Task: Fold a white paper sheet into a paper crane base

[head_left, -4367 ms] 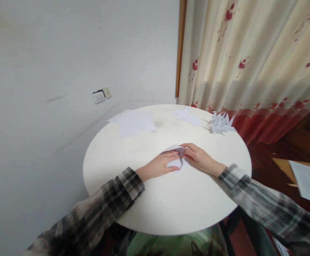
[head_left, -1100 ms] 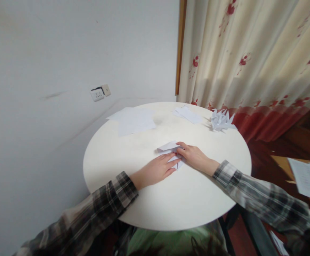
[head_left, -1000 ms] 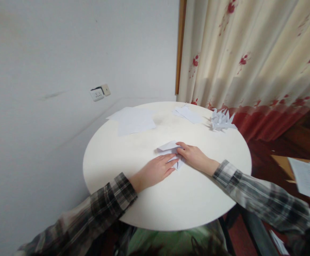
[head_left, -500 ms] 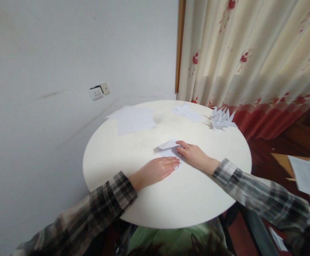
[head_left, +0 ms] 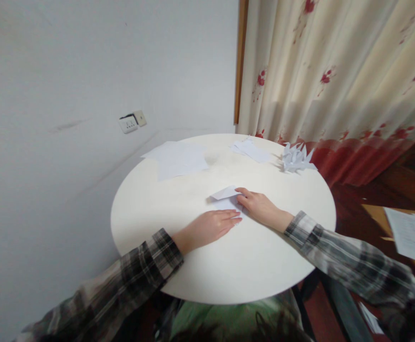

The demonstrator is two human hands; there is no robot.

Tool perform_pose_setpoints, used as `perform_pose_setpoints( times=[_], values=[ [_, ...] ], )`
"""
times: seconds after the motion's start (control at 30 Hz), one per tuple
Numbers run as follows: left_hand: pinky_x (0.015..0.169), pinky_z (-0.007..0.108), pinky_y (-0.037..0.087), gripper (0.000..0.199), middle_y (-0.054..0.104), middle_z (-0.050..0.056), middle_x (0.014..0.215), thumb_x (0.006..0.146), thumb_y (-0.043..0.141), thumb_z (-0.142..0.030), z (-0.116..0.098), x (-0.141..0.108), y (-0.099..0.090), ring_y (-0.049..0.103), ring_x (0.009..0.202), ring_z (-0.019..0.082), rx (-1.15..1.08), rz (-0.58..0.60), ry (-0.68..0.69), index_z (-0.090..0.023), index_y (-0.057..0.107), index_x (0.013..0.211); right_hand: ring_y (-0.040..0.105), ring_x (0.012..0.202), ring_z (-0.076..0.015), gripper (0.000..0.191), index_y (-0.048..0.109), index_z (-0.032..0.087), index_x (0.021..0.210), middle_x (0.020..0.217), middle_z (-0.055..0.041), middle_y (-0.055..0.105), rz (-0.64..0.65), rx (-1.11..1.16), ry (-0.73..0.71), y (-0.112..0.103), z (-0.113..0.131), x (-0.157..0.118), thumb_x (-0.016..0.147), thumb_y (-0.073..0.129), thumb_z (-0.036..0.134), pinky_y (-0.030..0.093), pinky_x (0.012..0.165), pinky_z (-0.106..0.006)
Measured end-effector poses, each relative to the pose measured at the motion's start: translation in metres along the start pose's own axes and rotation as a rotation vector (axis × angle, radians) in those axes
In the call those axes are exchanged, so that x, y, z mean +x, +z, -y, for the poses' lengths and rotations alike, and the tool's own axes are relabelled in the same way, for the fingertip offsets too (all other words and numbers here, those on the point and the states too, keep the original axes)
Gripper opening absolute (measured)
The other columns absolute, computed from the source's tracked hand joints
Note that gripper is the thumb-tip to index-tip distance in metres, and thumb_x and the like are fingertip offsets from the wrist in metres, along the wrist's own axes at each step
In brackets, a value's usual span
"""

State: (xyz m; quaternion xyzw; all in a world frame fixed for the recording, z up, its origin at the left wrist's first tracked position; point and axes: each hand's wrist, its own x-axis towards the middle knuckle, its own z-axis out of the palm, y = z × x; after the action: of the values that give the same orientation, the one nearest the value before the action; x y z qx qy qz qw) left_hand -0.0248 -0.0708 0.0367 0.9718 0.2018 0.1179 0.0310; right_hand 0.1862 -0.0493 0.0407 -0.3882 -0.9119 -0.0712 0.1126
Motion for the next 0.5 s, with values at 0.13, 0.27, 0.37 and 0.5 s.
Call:
perform_pose_setpoints(
  times=[0.13,0.27,0.37,0.5],
  values=[
    [0.104,0.031,0.037,0.034,0.051,0.007,0.13,0.092,0.034,-0.016,0.0003,-0.0009,-0.0001,0.046,0.12,0.014,-0.029,-0.013,-0.001,-0.015,0.049,0.122,0.061,0.078,-0.015,0.015,0.05,0.014,0.099,0.125,-0.0147,0.047,0.011,0.008,0.008,-0.0013,0.0005,-0.0001,0.085,0.044,0.011,0.049,0.064,-0.028],
    [0.105,0.03,0.036,0.034,0.051,0.007,0.13,0.093,0.033,-0.016,0.0004,-0.0008,-0.0001,0.045,0.121,0.014,-0.033,-0.004,0.002,-0.014,0.049,0.123,0.061,0.079,-0.0157,0.015,0.05,0.014,0.098,0.125,-0.0147,0.047,0.004,-0.008,0.005,-0.0022,0.0012,0.0,0.085,0.045,0.011,0.05,0.064,-0.028],
    [0.105,0.03,0.035,0.034,0.051,0.007,0.129,0.093,0.032,-0.016,0.0005,-0.0011,0.0008,0.045,0.121,0.014,-0.005,0.003,0.01,-0.014,0.049,0.123,0.061,0.078,-0.0155,0.015,0.05,0.014,0.098,0.124,-0.0141,0.048,-0.002,-0.03,0.004,-0.0016,0.0011,0.0003,0.085,0.045,0.012,0.05,0.064,-0.027],
    [0.106,0.029,0.034,0.036,0.05,0.01,0.131,0.093,0.031,-0.014,0.0002,-0.0014,0.0015,0.043,0.123,0.015,0.07,0.034,0.034,-0.01,0.047,0.125,0.061,0.078,-0.0157,0.015,0.05,0.013,0.098,0.125,-0.014,0.048,-0.008,-0.039,0.005,-0.0005,0.0007,0.0005,0.085,0.045,0.012,0.05,0.064,-0.027]
  ],
)
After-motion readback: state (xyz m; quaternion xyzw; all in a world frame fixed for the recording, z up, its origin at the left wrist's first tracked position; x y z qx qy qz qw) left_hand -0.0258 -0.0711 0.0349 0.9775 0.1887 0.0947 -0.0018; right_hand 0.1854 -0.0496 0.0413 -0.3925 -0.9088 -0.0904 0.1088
